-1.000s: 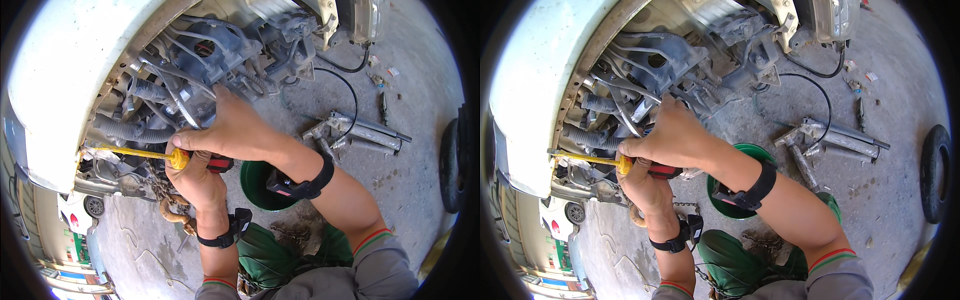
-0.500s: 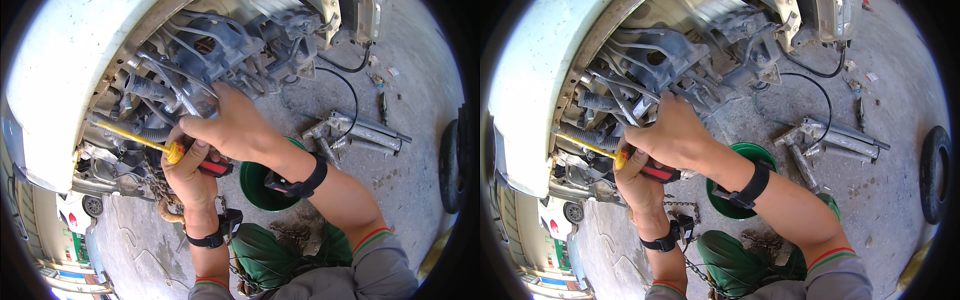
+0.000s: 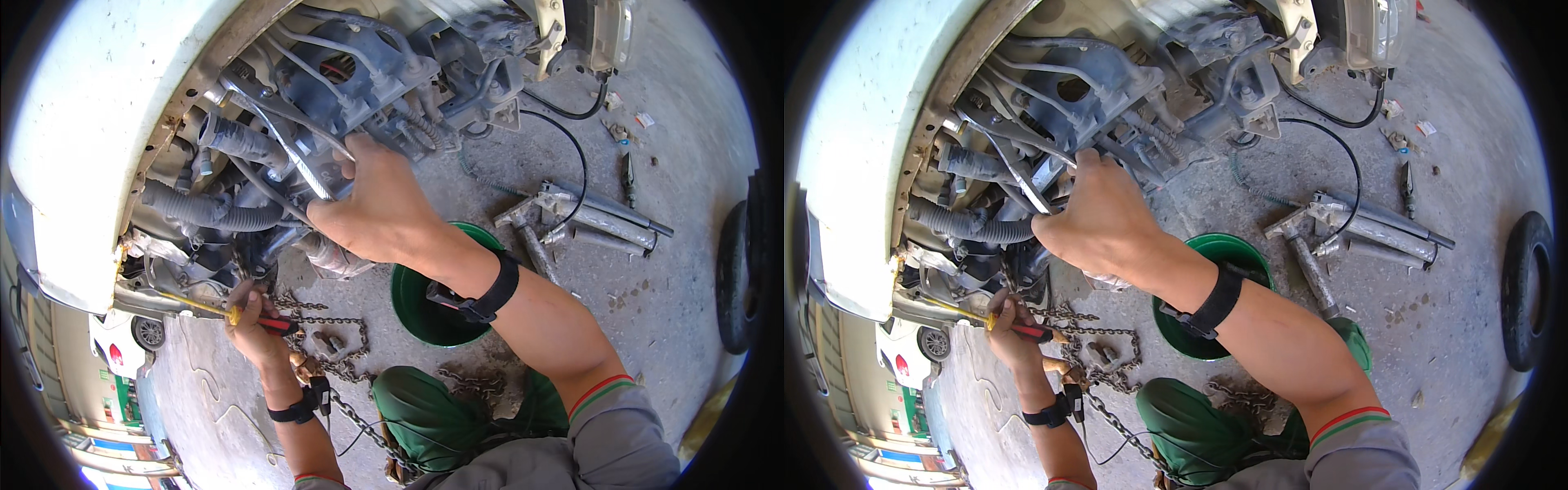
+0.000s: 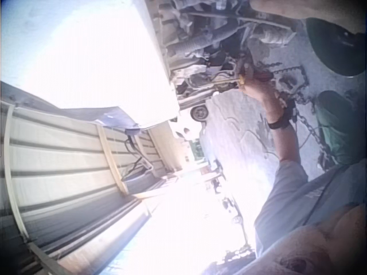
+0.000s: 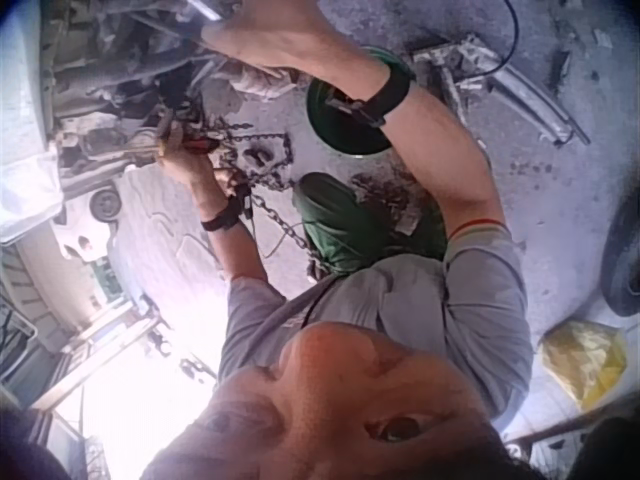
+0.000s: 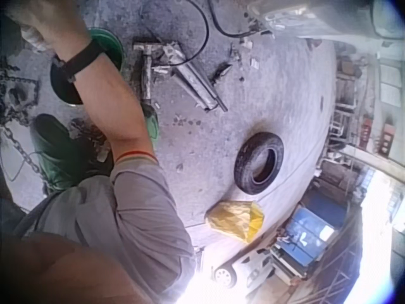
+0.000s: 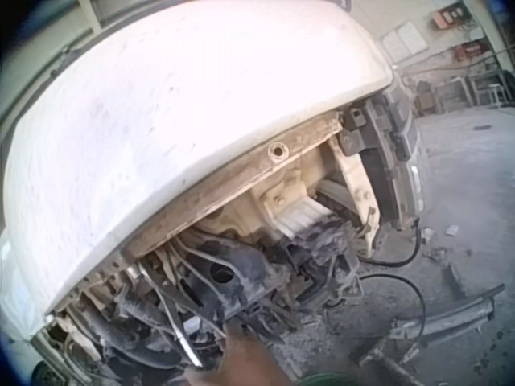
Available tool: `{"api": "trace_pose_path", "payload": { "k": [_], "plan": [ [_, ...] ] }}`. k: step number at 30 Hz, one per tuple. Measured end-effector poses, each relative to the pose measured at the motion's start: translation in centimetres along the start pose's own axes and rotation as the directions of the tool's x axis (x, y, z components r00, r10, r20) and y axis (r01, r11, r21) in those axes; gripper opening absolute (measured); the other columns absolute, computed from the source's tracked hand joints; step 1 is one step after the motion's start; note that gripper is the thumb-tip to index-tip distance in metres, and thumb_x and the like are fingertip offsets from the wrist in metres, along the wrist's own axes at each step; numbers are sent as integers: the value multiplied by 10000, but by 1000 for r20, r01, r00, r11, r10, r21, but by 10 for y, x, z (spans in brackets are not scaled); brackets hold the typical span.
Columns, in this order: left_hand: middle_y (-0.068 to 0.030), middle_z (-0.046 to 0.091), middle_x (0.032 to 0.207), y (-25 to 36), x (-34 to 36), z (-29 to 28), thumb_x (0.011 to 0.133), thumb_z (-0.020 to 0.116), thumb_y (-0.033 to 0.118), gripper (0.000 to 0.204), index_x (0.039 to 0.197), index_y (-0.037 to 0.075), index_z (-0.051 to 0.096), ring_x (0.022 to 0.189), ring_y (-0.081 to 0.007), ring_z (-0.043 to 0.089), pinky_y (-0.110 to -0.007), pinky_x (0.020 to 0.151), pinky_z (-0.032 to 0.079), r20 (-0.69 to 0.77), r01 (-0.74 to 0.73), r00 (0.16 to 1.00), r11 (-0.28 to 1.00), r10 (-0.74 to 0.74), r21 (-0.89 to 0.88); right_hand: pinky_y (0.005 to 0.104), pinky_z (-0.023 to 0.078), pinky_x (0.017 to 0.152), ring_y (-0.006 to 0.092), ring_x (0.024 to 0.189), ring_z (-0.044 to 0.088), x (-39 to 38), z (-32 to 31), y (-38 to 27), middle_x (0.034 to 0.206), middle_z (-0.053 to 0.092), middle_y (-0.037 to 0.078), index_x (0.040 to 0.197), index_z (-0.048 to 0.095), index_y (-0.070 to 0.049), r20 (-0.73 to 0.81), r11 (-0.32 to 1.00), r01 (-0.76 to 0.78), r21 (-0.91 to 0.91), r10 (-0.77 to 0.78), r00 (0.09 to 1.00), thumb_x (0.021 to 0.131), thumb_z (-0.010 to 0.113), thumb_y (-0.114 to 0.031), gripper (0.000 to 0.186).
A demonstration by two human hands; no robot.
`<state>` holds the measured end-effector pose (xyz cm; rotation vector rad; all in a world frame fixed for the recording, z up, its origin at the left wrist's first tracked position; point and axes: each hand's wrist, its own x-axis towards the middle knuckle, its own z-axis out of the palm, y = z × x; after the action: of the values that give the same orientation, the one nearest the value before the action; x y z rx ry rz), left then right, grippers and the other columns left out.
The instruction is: The person works on the engine cooling system by using a screwdriver and pliers to detach several rubber hoses from their connectors, allowing green fluid to drain into a bucket below.
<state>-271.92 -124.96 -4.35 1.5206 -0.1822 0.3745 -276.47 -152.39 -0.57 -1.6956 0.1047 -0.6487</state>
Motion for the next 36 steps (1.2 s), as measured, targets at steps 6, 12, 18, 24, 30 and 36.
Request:
{"api": "trace_pose_path", "payload": {
  "k": [6, 12, 18, 24, 30, 36],
  "plan": [
    [-125, 658, 852, -9, 1, -33, 869, 612, -2, 218, 1075, -60, 654, 604, -140, 543, -253, 534, 452, -82, 73, 994, 997, -71, 28, 486, 542, 851, 505, 892, 666, 3, -1, 3, 896, 649, 375, 981, 560, 183, 8, 999, 15, -28, -15, 1000, 710, 672, -124, 425],
    [-127, 662, 854, -11, -4, -28, 879, 634, 12, 203, 1068, -61, 650, 597, -141, 548, -247, 534, 456, -60, 59, 996, 998, -59, -11, 455, 561, 809, 480, 862, 685, 5, -3, 9, 868, 658, 359, 992, 579, 174, -49, 991, 76, -105, -82, 995, 714, 719, -146, 445],
    [-124, 665, 851, -12, -11, -21, 896, 658, 33, 201, 1077, -52, 650, 610, -139, 559, -246, 536, 456, -51, 72, 996, 997, -72, -3, 449, 571, 760, 473, 773, 690, 4, -16, 10, 766, 662, 316, 960, 596, 162, -34, 979, 85, -183, -93, 995, 709, 723, -151, 421],
    [-129, 670, 859, -10, -13, -21, 899, 671, 46, 196, 1070, -47, 650, 602, -137, 553, -247, 532, 447, -11, 53, 999, 998, -53, -33, 458, 572, 729, 468, 744, 684, 3, -34, -4, 731, 655, 309, 902, 608, 159, 12, 957, 75, -279, -74, 997, 694, 695, -146, 379],
    [-127, 678, 884, -8, -14, -7, 885, 647, 18, 196, 1070, -48, 648, 587, -123, 537, -234, 537, 431, 27, -83, 996, 996, 82, 29, 449, 565, 739, 476, 764, 676, 3, -43, -15, 745, 651, 314, 877, 624, 140, 43, 915, 67, -397, -55, 998, 687, 680, -165, 363],
    [-170, 682, 1094, 37, -2, 63, 785, 574, 24, 562, 1334, -93, 552, 783, -156, 606, -246, 651, 481, 186, -264, 946, 964, 264, -23, 467, 555, 739, 465, 782, 675, -2, -36, -16, 785, 663, 301, 885, 604, 92, -32, 860, 50, -507, -77, 997, 693, 709, -184, 352]
  ]
}}
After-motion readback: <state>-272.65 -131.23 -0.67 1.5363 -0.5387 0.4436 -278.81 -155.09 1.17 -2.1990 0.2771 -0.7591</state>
